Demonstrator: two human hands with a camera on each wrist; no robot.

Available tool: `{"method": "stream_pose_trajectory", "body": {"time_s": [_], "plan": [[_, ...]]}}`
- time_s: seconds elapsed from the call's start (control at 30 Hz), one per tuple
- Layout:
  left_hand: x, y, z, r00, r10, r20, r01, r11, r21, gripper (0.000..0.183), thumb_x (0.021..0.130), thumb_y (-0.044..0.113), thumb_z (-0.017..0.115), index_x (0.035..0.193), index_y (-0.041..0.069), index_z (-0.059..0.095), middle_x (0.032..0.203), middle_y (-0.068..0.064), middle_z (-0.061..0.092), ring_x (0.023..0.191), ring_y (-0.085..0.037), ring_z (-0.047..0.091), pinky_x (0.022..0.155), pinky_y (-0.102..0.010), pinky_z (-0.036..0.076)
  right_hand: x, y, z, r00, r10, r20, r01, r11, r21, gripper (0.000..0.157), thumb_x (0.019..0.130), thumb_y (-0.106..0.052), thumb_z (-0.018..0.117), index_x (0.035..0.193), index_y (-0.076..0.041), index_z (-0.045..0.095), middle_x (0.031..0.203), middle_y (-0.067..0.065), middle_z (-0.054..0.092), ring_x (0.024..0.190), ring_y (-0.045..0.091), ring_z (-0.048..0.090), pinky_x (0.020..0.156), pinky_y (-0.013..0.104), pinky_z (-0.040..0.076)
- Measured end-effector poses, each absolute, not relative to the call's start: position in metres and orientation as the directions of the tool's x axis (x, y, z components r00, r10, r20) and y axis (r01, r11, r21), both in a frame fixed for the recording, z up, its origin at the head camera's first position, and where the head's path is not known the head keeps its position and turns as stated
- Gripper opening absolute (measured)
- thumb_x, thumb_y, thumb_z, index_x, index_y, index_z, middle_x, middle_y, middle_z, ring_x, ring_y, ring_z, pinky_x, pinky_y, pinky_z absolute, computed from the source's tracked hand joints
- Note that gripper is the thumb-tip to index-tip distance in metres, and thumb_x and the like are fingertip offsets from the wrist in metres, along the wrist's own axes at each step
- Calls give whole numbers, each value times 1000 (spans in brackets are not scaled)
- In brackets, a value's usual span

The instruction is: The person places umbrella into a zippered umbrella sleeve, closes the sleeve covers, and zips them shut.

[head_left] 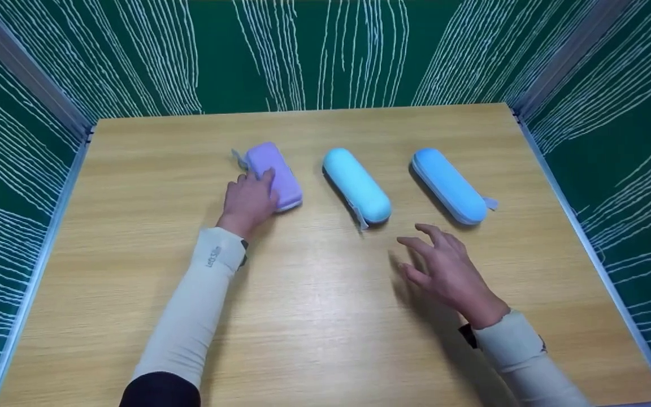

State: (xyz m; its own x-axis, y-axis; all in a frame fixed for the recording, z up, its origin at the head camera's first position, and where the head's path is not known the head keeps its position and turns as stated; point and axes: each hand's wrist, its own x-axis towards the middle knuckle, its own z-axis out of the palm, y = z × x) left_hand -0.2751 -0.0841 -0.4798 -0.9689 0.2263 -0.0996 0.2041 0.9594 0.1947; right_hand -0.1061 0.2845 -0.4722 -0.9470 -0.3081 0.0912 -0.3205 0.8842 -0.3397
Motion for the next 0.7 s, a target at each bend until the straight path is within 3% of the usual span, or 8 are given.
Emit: {"method": "stream_pose_trajectory", "body": {"time_s": [0.13, 0.3, 0.5, 0.6, 0.7], "plan": [[-280, -84, -480, -940, 339, -41, 337, 940, 48, 42, 108, 7, 43, 150, 8, 49, 153, -24, 43, 139, -45, 42, 109, -63, 37, -105, 284, -473, -950, -302, 85, -312, 886, -342, 50, 92, -29, 79, 137, -14, 66, 150, 24, 46, 131, 47, 49, 109, 69, 30], [-288, -81, -476, -876, 478, -67, 480, 877, -22, 52, 104, -3, 54, 152, 13, 43, 164, -11, 35, 149, -36, 34, 117, -58, 31, -102, 284, -474, -951, -295, 90, -307, 883, -356, 50, 91, -28, 80, 137, -14, 66, 149, 24, 46, 131, 47, 49, 108, 70, 31], [-296, -70, -469, -860, 497, -120, 500, 866, 3, 60, 101, 6, 64, 154, 26, 45, 154, -12, 46, 144, -37, 40, 118, -60, 28, -101, 286, -476, -943, -299, 145, -332, 873, -358, 47, 90, -27, 81, 134, -13, 68, 146, 24, 49, 127, 48, 51, 105, 70, 34], [-299, -67, -469, -863, 492, -111, 494, 869, 11, 58, 100, 27, 70, 153, 26, 47, 150, -15, 47, 142, -38, 40, 118, -61, 26, -101, 286, -475, -941, -300, 159, -338, 872, -354, 46, 90, -27, 81, 133, -13, 69, 145, 25, 50, 126, 49, 52, 104, 70, 35], [-301, -67, -471, -860, 499, -109, 497, 866, 43, 70, 92, 42, 78, 152, 24, 47, 154, -15, 43, 144, -39, 36, 119, -61, 23, -101, 287, -474, -945, -294, 147, -328, 875, -357, 47, 90, -27, 81, 133, -13, 68, 146, 24, 49, 128, 48, 51, 105, 71, 34]]}}
